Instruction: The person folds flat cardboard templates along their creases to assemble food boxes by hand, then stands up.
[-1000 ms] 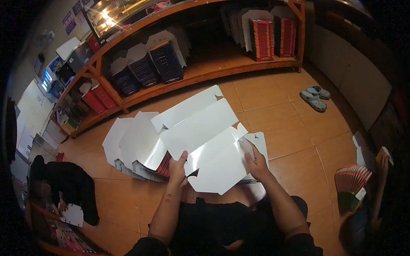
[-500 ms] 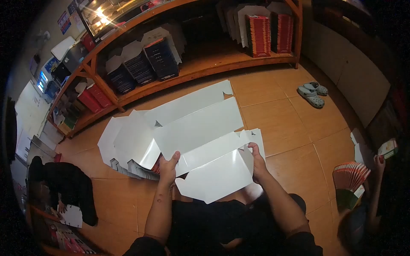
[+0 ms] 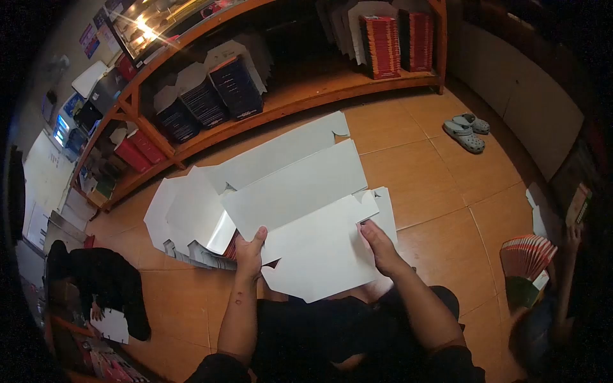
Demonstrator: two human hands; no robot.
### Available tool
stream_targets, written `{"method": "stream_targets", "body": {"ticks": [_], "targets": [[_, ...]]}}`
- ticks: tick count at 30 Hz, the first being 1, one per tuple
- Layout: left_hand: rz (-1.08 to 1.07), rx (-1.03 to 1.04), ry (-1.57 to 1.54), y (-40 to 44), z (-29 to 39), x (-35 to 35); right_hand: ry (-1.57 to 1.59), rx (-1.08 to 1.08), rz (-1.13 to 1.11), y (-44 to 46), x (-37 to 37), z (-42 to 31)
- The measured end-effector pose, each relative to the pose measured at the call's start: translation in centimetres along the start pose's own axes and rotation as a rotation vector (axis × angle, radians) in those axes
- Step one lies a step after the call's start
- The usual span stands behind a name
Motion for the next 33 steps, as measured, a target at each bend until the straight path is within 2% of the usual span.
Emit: {"method": "stream_targets", "body": {"ticks": [2,3,5,9,11,13,15,16,18,22,24,25,28,30,31,33], "targets": [[-0.007,0.008,0.028,0.0,-0.3,0.0,0.103,0.438,0.093,-0.6,-0.6,4.5],[-0.011,0.017,0.054,-0.1,-0.2,0.1,0.108,0.437,0.094,-0.7,-0.4,4.1],[-0.005,0.023,0.060,-0.4,0.0,0.4,0.120,0.567,0.072,-1.5,0.4,4.2],[-0.007,-0.008,0.130,-0.5,-0.1,0.3,0.140,0.423,0.016,0.2,0.3,7.4],[-0.011,0.017,0.109,-0.6,0.4,0.5,-0.181,0.299,-0.027,0.2,0.4,7.3],[-0.027,0.043,0.087,-0.3,0.8,0.9,-0.183,0.266,0.052,-0.2,0.8,5.6],[-0.029,0.049,0.122,0.2,0.4,0.5,-0.509,0.130,0.098,0.0,0.4,4.7],[-0.025,0.048,0.123,0.4,0.2,0.1,-0.510,0.131,0.095,0.1,0.5,4.9],[-0.029,-0.162,0.096,0.8,-1.7,-0.4,-0.434,0.036,0.129,0.6,0.8,4.3],[-0.042,-0.221,0.011,1.0,-2.0,-0.8,-0.481,0.096,-0.018,1.0,0.8,4.6],[-0.015,-0.165,-0.005,1.8,-2.0,-1.4,-0.079,0.299,0.040,1.4,-0.3,6.3],[0.001,-0.110,-0.013,2.0,-1.5,-1.7,0.394,0.201,0.177,1.9,0.2,4.2],[0.020,-0.143,-0.027,2.0,-1.4,-2.2,0.414,0.256,0.143,4.1,-2.5,4.9],[0.001,-0.094,0.021,1.7,-1.0,-1.9,-0.067,0.139,0.154,4.3,-3.6,3.8],[-0.033,-0.049,0.078,1.5,-0.6,-1.3,-0.071,0.137,0.144,4.2,-3.5,3.4],[-0.005,-0.001,0.088,0.7,-0.2,-0.6,-0.312,0.036,0.150,4.0,-3.6,2.3]]}}
Point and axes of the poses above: each hand's wrist, its own y-axis towards the middle knuckle, its own x-axis out of the palm, z = x × y, the point moved 10 cm from there along y, towards the middle knuckle, and after that the axes turned 15 degrees about z, right-handed, at the moved point
